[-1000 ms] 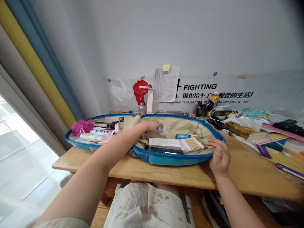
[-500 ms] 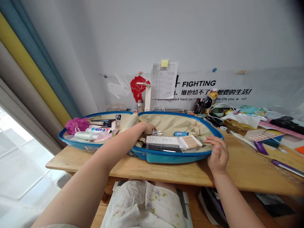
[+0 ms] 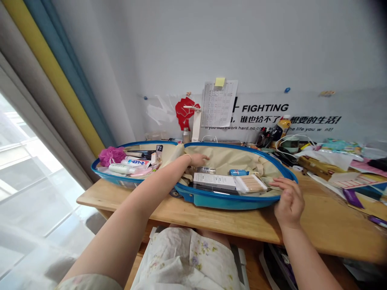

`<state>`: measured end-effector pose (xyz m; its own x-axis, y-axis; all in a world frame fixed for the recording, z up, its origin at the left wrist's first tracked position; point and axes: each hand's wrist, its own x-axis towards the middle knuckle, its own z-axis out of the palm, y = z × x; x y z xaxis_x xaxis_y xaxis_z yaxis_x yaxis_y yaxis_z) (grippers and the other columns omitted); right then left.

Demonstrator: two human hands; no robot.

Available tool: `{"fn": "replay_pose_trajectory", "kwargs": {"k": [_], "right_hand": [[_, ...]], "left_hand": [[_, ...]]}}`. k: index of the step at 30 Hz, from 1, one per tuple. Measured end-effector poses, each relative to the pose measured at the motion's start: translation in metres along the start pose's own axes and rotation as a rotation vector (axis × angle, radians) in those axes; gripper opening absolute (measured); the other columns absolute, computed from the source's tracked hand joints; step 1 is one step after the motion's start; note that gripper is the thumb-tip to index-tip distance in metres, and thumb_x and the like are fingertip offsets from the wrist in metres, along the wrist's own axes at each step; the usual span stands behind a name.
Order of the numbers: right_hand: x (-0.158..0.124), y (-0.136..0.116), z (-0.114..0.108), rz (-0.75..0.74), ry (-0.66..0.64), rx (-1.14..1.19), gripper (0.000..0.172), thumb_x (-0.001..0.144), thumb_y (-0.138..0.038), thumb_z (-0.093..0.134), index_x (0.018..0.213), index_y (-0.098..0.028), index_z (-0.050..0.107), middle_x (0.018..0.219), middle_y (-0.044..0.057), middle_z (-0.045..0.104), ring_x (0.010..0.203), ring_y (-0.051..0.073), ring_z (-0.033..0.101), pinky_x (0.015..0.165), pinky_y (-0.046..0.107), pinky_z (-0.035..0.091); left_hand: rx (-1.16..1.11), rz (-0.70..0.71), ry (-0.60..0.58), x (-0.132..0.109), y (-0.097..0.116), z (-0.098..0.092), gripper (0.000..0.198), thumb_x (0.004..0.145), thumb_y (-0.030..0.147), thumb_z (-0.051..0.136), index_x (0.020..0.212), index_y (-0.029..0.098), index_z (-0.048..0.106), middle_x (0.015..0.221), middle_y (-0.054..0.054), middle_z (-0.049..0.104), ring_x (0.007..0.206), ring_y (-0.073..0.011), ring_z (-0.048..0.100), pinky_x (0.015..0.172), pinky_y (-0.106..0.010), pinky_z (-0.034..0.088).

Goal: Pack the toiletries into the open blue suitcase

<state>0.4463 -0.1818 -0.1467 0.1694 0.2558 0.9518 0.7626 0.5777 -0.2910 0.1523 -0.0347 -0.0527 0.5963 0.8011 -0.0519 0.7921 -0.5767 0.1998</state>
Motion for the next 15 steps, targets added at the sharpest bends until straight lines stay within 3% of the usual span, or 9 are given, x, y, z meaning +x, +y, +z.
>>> {"fn": "replay_pose_trajectory", "kwargs": {"k": [3, 6, 11, 15], "right_hand": [[0.000, 0.001, 0.000, -0.005, 0.000, 0.007, 0.044, 0.095, -0.037, 0.032, 0.077, -0.018, 0.067, 0.085, 0.011, 0.068, 0.093, 0.026, 0.064, 0.092, 0.051, 0.046], [0.000, 0.000, 0.000, 0.008, -0.006, 0.008, 0.045, 0.094, -0.039, 0.032, 0.076, -0.018, 0.067, 0.085, 0.011, 0.067, 0.093, 0.027, 0.065, 0.092, 0.051, 0.046], [0.001, -0.002, 0.000, 0.050, -0.013, -0.006, 0.048, 0.094, -0.044, 0.030, 0.075, -0.019, 0.066, 0.083, 0.011, 0.067, 0.092, 0.027, 0.065, 0.091, 0.051, 0.047], [0.001, -0.001, 0.002, 0.009, -0.002, 0.009, 0.045, 0.094, -0.040, 0.031, 0.075, -0.019, 0.065, 0.084, 0.011, 0.067, 0.093, 0.027, 0.065, 0.092, 0.050, 0.046]], "left_hand": [[-0.021, -0.020, 0.243, -0.025, -0.008, -0.026, 0.051, 0.094, 0.022, 0.023, 0.141, 0.023, 0.043, 0.145, -0.003, 0.048, 0.130, -0.0178, 0.046, 0.110, -0.032, 0.035], [0.067, -0.110, 0.409, -0.070, -0.046, -0.048, 0.054, 0.090, 0.018, 0.023, 0.138, 0.020, 0.046, 0.141, -0.005, 0.051, 0.131, -0.0188, 0.044, 0.113, -0.035, 0.032], [0.198, -0.377, 0.243, -0.169, -0.132, -0.056, 0.057, 0.069, 0.017, 0.041, 0.123, 0.017, 0.060, 0.130, -0.009, 0.059, 0.124, -0.0248, 0.051, 0.110, -0.036, 0.036], [0.259, -0.527, 0.072, -0.223, -0.177, -0.050, 0.060, 0.060, 0.021, 0.047, 0.117, 0.019, 0.065, 0.126, -0.010, 0.063, 0.119, -0.0276, 0.056, 0.104, -0.036, 0.042]]}}
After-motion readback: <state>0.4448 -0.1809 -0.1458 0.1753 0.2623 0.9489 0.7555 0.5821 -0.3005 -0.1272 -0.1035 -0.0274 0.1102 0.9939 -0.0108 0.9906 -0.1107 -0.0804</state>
